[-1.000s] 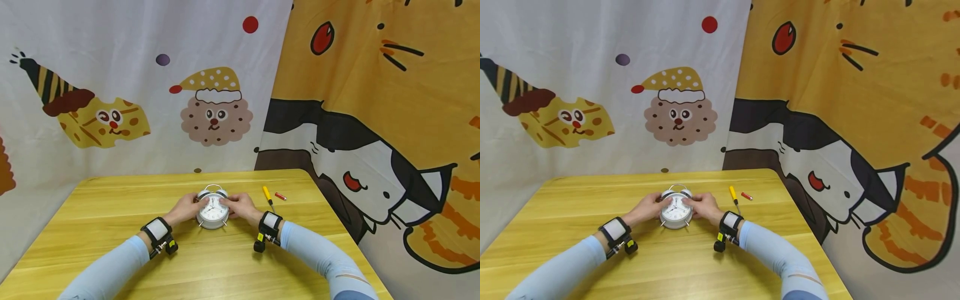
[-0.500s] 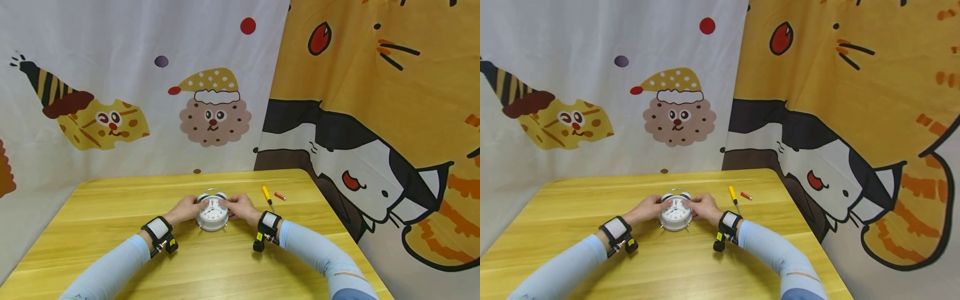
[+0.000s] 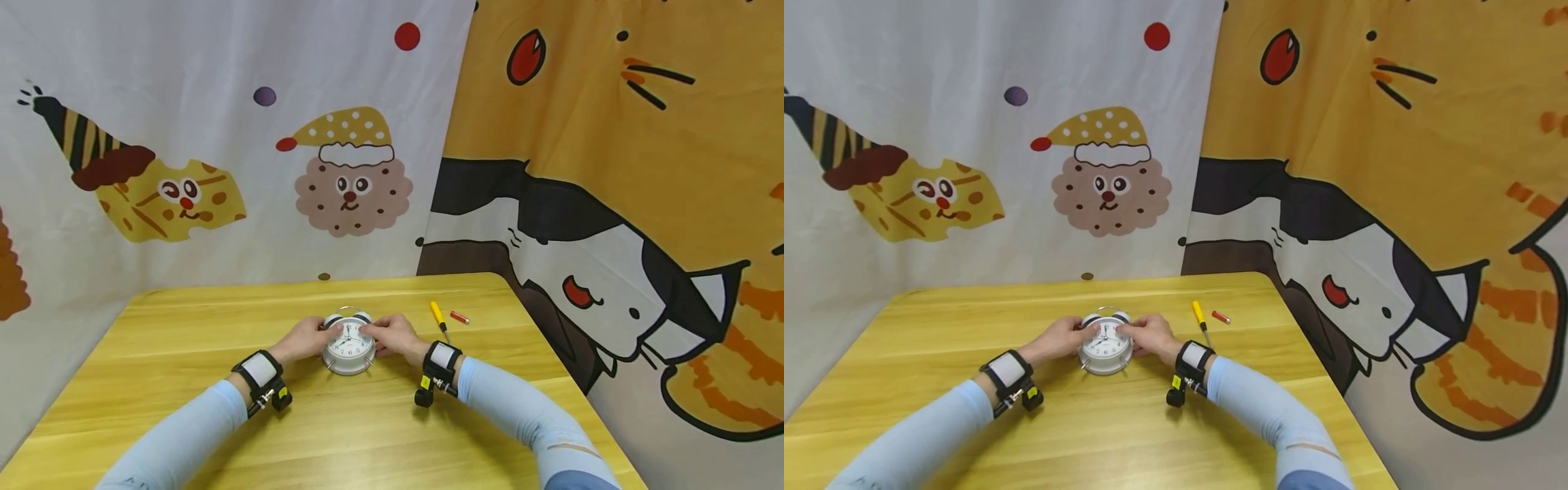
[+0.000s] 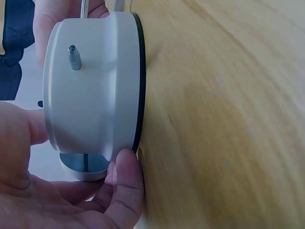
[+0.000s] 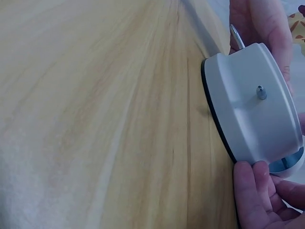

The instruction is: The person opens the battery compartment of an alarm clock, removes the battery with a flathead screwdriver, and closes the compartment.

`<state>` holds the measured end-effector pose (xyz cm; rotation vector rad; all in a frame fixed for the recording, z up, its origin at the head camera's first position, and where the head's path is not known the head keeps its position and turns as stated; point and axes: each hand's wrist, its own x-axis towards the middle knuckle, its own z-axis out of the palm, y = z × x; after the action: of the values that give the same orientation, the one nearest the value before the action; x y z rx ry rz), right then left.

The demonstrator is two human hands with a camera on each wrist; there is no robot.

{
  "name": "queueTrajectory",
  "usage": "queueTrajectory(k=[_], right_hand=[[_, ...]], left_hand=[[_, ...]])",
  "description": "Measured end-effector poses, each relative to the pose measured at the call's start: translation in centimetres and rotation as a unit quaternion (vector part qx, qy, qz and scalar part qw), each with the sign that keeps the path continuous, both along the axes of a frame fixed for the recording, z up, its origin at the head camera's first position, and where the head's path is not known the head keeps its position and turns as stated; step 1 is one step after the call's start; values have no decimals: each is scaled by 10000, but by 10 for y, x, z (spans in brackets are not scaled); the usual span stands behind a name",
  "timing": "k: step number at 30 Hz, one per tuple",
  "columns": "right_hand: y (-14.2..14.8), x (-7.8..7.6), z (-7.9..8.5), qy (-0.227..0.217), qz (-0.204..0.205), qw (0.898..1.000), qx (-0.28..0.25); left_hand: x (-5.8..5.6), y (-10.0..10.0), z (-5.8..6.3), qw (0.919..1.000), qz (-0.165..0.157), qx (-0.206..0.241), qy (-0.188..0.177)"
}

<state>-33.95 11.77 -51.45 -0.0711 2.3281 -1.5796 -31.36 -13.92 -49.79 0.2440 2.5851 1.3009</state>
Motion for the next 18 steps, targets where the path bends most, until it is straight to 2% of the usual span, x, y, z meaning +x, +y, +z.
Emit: queueTrajectory(k=[6,10,14,18], right_hand=[[1,-1,1,-20,66,10000,-6],[3,-1,0,-47,101,9999,-23],[10,1,1,-43,186,9998,-29],[19,4,9,62,241,9997,-14]], left_hand=[[0,-1,0,9999,-44,51,132],[2,-2,-1,9995,-53,296,18],[9,-7,-1,9982,24,555,-222],[18,-16,1,9987,27,497,-89]])
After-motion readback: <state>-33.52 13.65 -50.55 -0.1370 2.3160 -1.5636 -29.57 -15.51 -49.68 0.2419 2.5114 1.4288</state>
